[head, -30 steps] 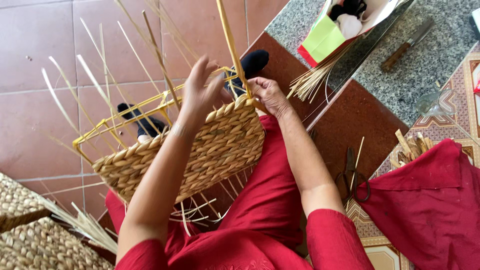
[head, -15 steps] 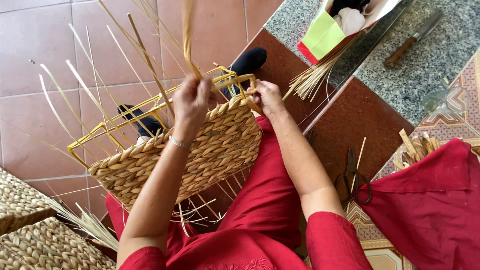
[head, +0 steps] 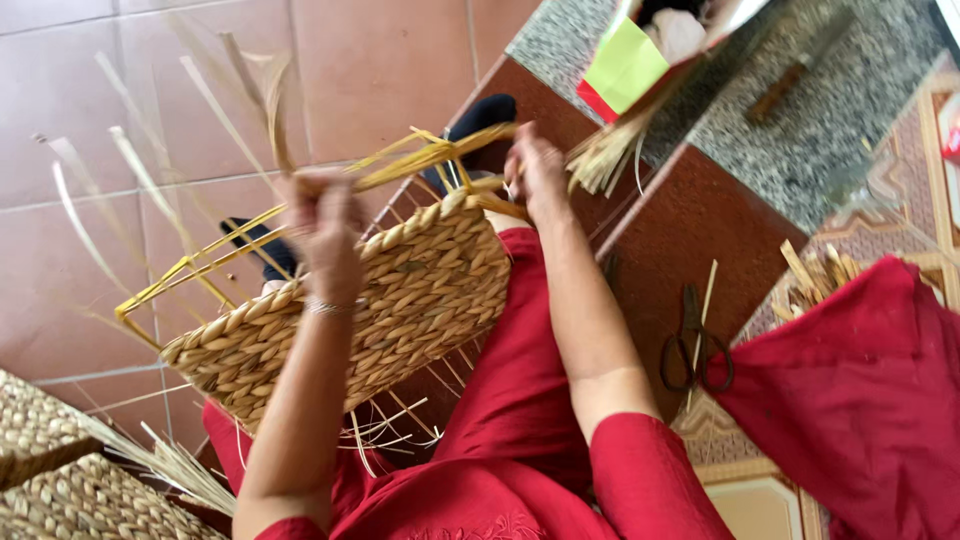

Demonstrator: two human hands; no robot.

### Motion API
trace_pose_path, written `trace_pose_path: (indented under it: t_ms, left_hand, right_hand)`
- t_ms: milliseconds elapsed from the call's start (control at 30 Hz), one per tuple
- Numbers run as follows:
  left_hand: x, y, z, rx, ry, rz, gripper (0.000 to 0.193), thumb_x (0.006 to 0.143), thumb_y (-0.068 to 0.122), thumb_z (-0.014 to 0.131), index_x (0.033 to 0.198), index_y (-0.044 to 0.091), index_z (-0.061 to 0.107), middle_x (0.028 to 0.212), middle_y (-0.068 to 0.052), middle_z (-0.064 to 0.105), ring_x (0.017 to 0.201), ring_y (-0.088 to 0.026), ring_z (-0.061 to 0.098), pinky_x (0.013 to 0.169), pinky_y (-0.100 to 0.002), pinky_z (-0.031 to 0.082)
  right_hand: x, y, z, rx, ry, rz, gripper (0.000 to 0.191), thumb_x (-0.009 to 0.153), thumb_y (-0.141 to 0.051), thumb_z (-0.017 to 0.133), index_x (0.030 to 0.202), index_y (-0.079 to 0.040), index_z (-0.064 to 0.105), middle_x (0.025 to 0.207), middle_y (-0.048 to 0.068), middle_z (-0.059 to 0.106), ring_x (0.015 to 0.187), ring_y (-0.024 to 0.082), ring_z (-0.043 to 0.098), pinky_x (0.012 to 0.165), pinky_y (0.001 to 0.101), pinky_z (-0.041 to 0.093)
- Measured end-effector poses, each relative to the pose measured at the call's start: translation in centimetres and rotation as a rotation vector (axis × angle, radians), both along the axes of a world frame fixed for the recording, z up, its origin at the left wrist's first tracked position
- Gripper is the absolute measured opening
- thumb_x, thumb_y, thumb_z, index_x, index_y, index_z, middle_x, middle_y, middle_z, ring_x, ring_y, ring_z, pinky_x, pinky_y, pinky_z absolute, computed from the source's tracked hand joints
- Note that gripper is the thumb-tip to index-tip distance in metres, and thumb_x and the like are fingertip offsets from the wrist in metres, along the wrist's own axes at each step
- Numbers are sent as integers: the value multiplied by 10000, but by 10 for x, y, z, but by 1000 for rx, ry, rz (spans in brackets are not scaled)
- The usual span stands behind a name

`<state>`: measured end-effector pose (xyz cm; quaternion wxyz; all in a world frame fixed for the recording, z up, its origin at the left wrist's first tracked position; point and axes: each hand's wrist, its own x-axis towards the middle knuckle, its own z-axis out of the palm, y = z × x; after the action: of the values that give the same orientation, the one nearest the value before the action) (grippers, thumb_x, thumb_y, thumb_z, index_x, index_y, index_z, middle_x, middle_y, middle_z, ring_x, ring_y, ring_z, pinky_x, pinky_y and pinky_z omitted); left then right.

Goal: The person sits on the floor weaving a water hyacinth basket on their lap. They select thin strands, weave them over and under the woven body, and bend and tuck thicker split-cane strips along the top edge to form and secure the rim, pressing each weave tight by hand.

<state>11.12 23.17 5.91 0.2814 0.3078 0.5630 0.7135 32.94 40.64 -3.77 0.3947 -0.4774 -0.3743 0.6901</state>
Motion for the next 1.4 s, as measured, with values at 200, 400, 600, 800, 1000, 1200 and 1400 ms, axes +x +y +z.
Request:
trace_pose_path:
  t_ms: [200, 400, 600, 800, 1000, 1200, 1400]
  left_hand:
    - [-4, -41, 14, -1, -82, 0, 98, 1102, 51, 637, 1108, 60, 539, 1036, -81, 665, 821, -132, 665, 752, -279, 578]
    - [2, -67, 19, -93, -214, -22, 221, 1053, 50, 597, 1248, 59, 494, 1188, -97, 649, 817, -151, 695, 740, -303, 617]
    - [-38, -136, 20, -59, -92, 87, 276, 1081, -7, 573, 1331, 57, 473, 1223, -110, 638, 873, -145, 680, 761, -275, 589]
    - [-107, -218, -14, -137, 255, 498, 169, 1138, -72, 618, 1267, 3, 536, 1191, -97, 622, 977, -115, 591, 885, -258, 552]
    - [-140, -250, -55, -304, 118, 627, 286, 1019, 67, 705, 1255, 54, 544, 1076, -13, 606, 963, -89, 589, 833, -220, 541]
    - [-142, -237, -71, -302, -214, 415, 242, 1065, 224, 633, 1200, 30, 684, 1044, -11, 707, 897, -71, 622, 802, -231, 526]
    - [-148, -223, -88, -243, -118, 491, 188, 1050, 185, 631, 1147, 46, 710, 1007, 28, 696, 901, -57, 602, 820, -237, 534]
  right_hand:
    - [33, 6, 1, -279, 628, -345, 310, 1000, -415, 608, 952, -113, 661, 765, 16, 619, 593, 114, 590, 516, 283, 518]
    - [82, 11, 15, 101, -82, 305, 204, 961, -331, 749, 1044, -148, 715, 821, -4, 640, 554, 58, 463, 426, 189, 333]
    - [101, 42, -14, -99, 566, -394, 209, 986, -246, 654, 844, -97, 616, 722, 42, 615, 521, 122, 529, 431, 242, 408]
    - [158, 79, 11, 50, 752, -700, 175, 854, -245, 726, 871, -121, 604, 802, 50, 660, 720, 186, 636, 613, 307, 490]
    - [67, 31, 19, -59, 360, 7, 465, 869, -518, 796, 1041, -97, 696, 1001, 72, 739, 789, 166, 641, 630, 280, 464]
    - [-26, -22, 16, 89, 138, 421, 235, 1021, -103, 759, 1206, 10, 667, 1153, 53, 714, 1088, 142, 652, 981, 275, 523]
    - [-51, -33, 9, 136, 185, 97, 183, 969, -62, 785, 1078, 18, 662, 1078, 81, 700, 977, 189, 680, 937, 361, 581]
